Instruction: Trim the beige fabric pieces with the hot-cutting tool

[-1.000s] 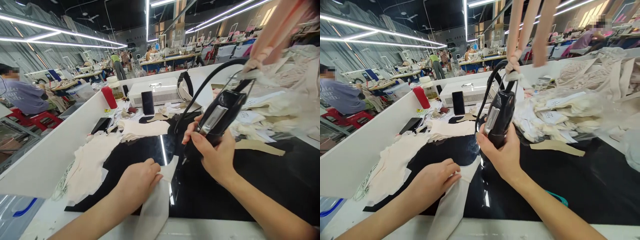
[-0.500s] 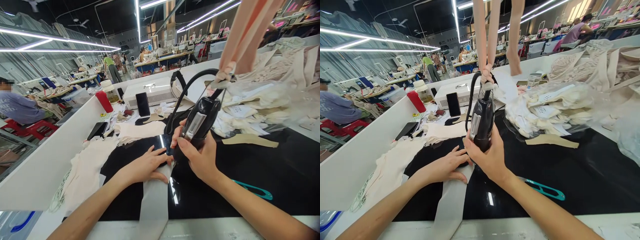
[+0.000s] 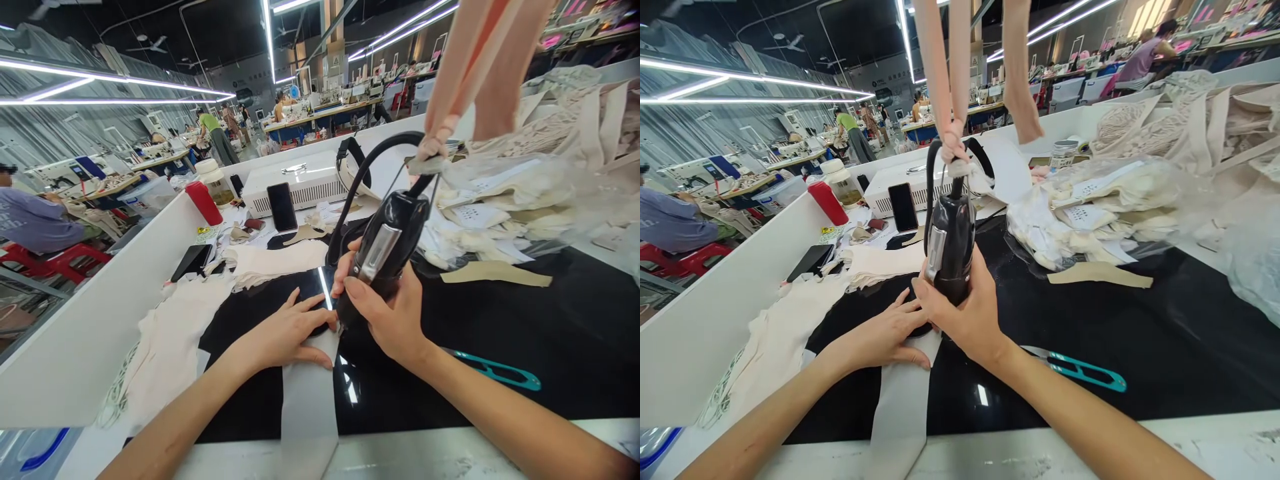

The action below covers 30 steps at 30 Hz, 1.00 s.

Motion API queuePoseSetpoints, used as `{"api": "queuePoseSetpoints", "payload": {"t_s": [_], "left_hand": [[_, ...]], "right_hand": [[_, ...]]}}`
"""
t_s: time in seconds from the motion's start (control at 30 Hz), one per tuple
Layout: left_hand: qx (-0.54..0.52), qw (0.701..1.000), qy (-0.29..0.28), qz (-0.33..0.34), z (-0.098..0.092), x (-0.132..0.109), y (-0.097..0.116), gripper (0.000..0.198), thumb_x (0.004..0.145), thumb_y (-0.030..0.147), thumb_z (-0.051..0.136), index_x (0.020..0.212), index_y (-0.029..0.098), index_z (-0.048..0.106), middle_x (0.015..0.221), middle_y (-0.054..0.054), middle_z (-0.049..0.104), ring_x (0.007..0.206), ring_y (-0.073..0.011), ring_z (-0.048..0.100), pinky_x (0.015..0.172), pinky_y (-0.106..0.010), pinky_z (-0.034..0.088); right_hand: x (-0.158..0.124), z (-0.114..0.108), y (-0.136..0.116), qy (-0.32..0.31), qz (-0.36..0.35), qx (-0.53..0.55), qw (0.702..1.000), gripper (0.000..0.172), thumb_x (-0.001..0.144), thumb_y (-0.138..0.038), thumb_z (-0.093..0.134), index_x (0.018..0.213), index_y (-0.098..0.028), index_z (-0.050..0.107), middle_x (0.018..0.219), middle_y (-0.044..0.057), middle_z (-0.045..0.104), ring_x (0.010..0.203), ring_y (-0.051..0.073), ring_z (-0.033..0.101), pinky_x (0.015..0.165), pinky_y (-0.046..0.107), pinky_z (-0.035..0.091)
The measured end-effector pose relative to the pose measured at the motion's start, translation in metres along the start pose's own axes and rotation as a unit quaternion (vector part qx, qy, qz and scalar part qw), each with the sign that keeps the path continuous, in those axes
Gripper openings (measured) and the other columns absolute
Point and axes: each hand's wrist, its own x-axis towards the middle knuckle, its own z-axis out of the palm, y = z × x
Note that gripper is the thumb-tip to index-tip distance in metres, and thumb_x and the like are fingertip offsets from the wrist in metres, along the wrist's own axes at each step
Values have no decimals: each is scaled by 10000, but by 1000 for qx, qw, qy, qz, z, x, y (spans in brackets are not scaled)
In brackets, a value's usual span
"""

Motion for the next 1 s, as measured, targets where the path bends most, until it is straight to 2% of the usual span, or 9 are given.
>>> {"api": "queuePoseSetpoints", "payload": {"t_s": [0.3, 0.5, 0.73, 1.0], "left_hand": [[3, 1000, 0, -1, -2, -4, 6, 592, 1031, 552, 939, 1525, 299, 732, 1684, -128, 706, 1831, -385, 325, 1464, -827, 51], [12, 1000, -8, -17, -2, -13, 8, 545, 1044, 535, 926, 1513, 326, 743, 1753, -96, 655, 1816, -405, 357, 1447, -856, 61], [27, 999, -6, -21, 0, -17, 8, 567, 1043, 547, 922, 1532, 329, 737, 1777, -105, 633, 1791, -415, 407, 1442, -861, 70], [23, 1000, -11, -18, 0, -14, 8, 554, 1056, 560, 910, 1522, 318, 735, 1731, -107, 681, 1810, -408, 367, 1432, -875, 40]], "right_hand": [[0, 0, 0, -8, 7, -5, 1000, 394, 920, -492, 934, 1167, -303, 693, 915, -27, 754, 740, 187, 718, 729, 374, 649], [-1, 0, -1, -26, 14, -14, 999, 377, 932, -479, 920, 1167, -305, 683, 941, -14, 752, 794, 202, 726, 740, 377, 658], [-2, 3, -2, -34, 12, -3, 999, 341, 929, -437, 922, 1135, -301, 686, 899, -25, 750, 751, 196, 721, 732, 387, 660], [1, 3, -2, -4, 17, 5, 1000, 348, 933, -459, 920, 1157, -300, 705, 947, -13, 740, 789, 200, 710, 711, 374, 651]]}}
